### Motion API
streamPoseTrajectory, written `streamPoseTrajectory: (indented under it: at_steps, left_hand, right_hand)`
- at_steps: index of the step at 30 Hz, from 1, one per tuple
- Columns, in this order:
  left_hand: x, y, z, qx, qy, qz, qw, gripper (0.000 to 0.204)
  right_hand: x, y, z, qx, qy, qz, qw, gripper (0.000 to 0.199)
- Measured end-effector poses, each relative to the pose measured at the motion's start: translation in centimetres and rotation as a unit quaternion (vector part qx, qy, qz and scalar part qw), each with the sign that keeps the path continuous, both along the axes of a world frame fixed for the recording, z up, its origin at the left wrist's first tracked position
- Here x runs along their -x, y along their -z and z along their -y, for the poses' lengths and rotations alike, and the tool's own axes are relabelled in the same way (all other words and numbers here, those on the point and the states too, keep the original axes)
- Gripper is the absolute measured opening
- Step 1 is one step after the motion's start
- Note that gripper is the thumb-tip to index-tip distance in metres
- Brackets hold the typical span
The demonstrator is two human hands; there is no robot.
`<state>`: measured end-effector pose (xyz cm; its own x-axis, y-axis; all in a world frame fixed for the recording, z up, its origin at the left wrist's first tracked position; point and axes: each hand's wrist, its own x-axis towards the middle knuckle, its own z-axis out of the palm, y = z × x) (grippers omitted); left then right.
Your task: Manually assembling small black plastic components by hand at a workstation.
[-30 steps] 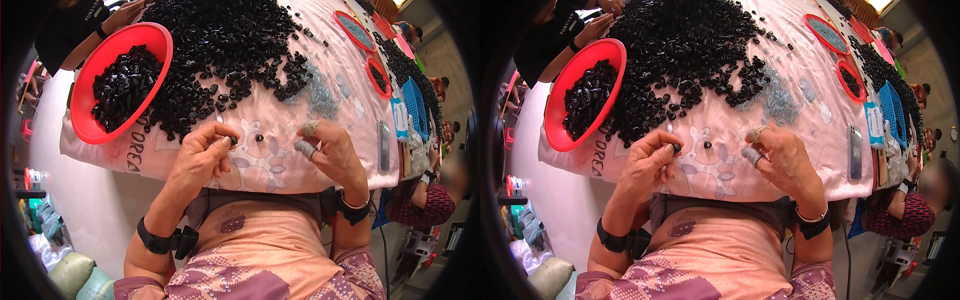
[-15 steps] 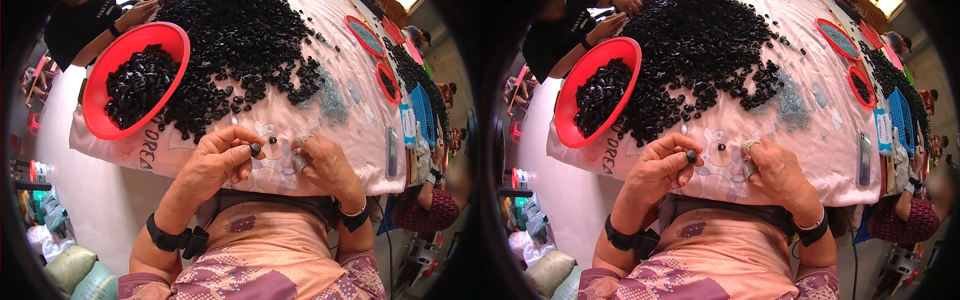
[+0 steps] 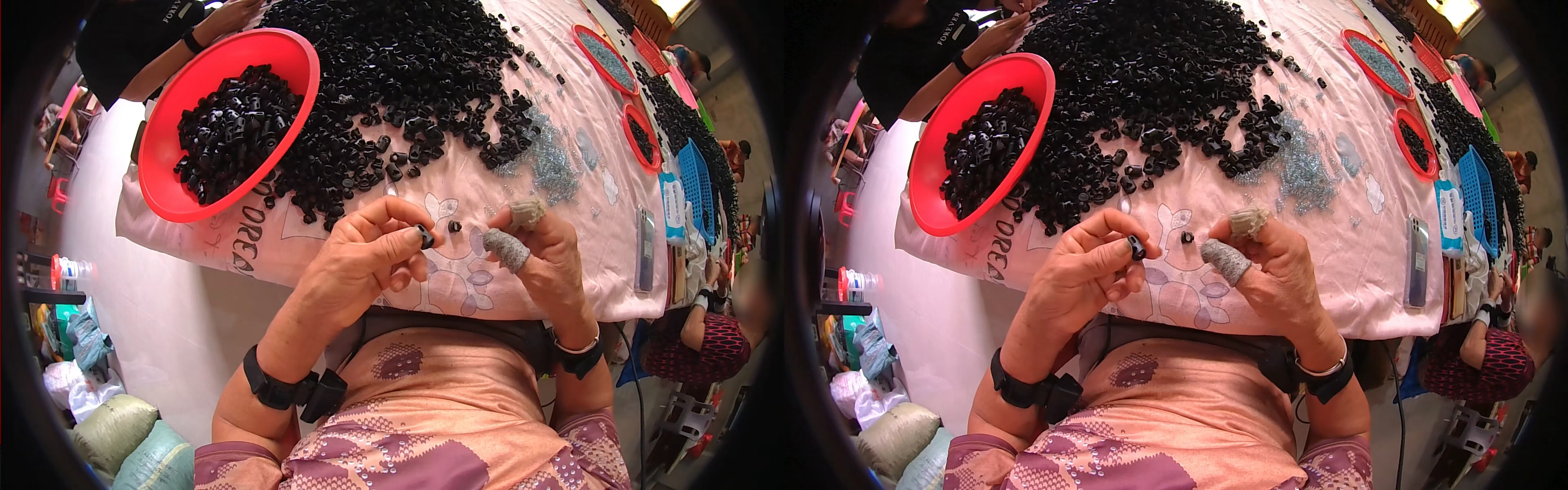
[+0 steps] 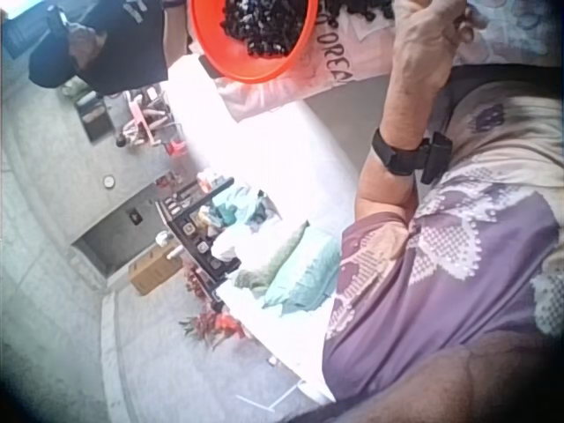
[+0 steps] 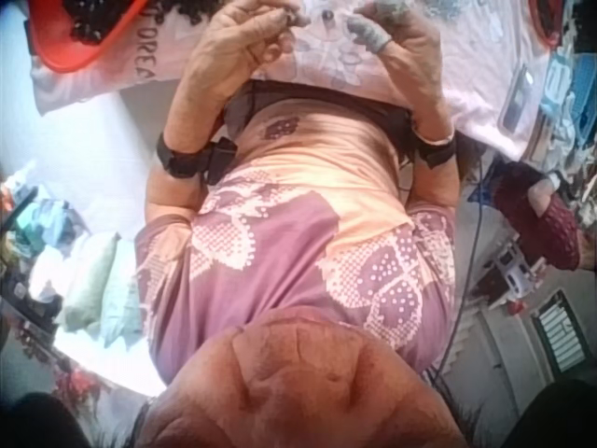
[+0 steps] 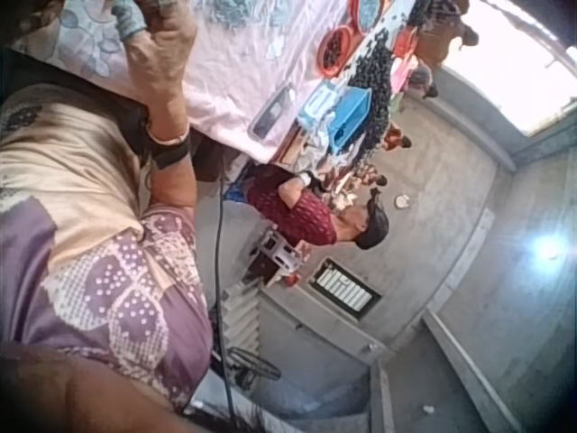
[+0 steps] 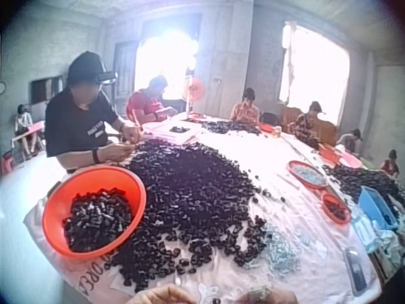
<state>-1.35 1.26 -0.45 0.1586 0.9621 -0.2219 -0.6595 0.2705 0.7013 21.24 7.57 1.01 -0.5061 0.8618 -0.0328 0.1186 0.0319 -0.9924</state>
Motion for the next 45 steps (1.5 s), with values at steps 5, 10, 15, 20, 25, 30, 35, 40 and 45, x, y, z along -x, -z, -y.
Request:
streamPoseTrajectory:
  at_steps: [5, 10, 15, 20, 25, 30, 35, 40, 45]
  left_hand:
    - [0.0, 0.2, 0.2, 0.019, 0.040, 0.018, 0.999, 0.014]
    - [-0.5, -0.1, 0.2, 0.024, 0.047, -0.007, 0.999, 0.014]
    - [-0.7, -0.4, 0.2, 0.012, 0.031, -0.078, 0.996, 0.014]
    - [-0.9, -0.6, 0.3, 0.007, 0.026, -0.162, 0.987, 0.013]
    - [-1.0, -0.8, 0.4, 0.008, 0.024, -0.191, 0.981, 0.014]
    - [-1.2, -0.5, 0.6, -0.002, 0.013, -0.208, 0.978, 0.015]
    - [-1.3, -0.5, 0.6, 0.006, 0.016, -0.192, 0.981, 0.017]
    - [-1.1, -0.2, 0.7, 0.018, 0.035, -0.147, 0.988, 0.019]
    - [-1.1, -0.6, 0.6, 0.012, 0.024, -0.158, 0.987, 0.018]
  right_hand:
    - [1.2, -0.2, 1.4, 0.010, -0.007, -0.060, 0.998, 0.021]
    - [1.9, 0.3, 2.1, -0.025, 0.005, -0.062, 0.998, 0.022]
    - [2.0, 0.8, 2.1, -0.073, 0.011, -0.038, 0.997, 0.023]
    - [2.0, 0.7, 1.7, -0.215, -0.001, 0.016, 0.977, 0.027]
    - [2.4, 0.1, 1.6, -0.275, -0.007, 0.052, 0.960, 0.027]
    - [2.6, 0.1, 1.5, -0.346, -0.021, 0.092, 0.934, 0.027]
    - [2.7, 0.3, 2.0, -0.359, -0.010, 0.091, 0.929, 0.034]
    - [2.9, 0.5, 2.0, -0.358, -0.012, 0.081, 0.930, 0.039]
    - [3.1, 0.8, 2.0, -0.339, -0.012, 0.063, 0.939, 0.041]
